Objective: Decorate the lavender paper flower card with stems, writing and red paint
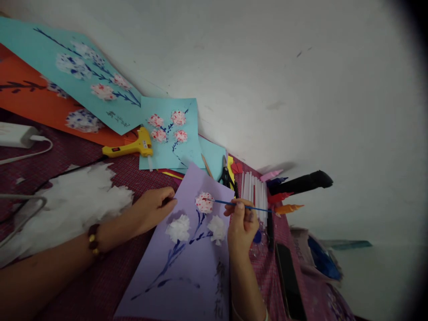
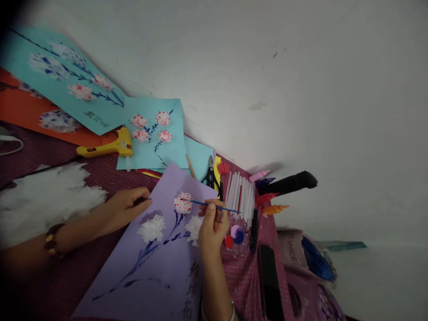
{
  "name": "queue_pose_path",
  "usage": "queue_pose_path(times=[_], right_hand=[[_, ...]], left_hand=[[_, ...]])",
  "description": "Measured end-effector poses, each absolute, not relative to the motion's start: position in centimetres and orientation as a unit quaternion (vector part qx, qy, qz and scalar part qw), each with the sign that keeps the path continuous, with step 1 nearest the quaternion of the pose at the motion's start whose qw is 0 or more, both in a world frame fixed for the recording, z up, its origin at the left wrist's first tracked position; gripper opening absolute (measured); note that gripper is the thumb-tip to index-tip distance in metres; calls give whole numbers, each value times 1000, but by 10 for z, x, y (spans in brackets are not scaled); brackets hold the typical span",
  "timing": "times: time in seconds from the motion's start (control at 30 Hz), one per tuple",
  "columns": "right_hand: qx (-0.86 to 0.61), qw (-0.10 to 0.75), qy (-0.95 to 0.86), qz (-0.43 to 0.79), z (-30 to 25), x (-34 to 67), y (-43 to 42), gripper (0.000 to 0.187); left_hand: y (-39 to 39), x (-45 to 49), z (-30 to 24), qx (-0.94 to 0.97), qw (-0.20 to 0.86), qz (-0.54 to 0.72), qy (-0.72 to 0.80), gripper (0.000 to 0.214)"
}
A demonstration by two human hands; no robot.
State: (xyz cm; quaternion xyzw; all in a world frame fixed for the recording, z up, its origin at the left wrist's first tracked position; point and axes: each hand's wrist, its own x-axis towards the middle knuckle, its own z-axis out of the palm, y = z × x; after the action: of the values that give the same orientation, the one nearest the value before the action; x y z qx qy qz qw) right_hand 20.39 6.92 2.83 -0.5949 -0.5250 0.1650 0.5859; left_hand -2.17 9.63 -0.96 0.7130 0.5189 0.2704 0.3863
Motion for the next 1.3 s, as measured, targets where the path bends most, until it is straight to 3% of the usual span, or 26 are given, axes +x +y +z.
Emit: queue_pose_path(times=[0.5,0.7,1.03,1.3], right_hand=[[-595,571,-538,172,25,207,68,27],[-580,610,-521,144,32,208,65,24],[-581,544,-578,183,26,203,76,24],[-602,551,-550,173,28,204,74,28]], left_hand=[[97,-21,-9,711,392,265,520,24],[96,-22,-12,714,392,269,513,23],[97,-22,-15,717,392,278,505,22],[97,-22,-11,713,394,264,517,23]])
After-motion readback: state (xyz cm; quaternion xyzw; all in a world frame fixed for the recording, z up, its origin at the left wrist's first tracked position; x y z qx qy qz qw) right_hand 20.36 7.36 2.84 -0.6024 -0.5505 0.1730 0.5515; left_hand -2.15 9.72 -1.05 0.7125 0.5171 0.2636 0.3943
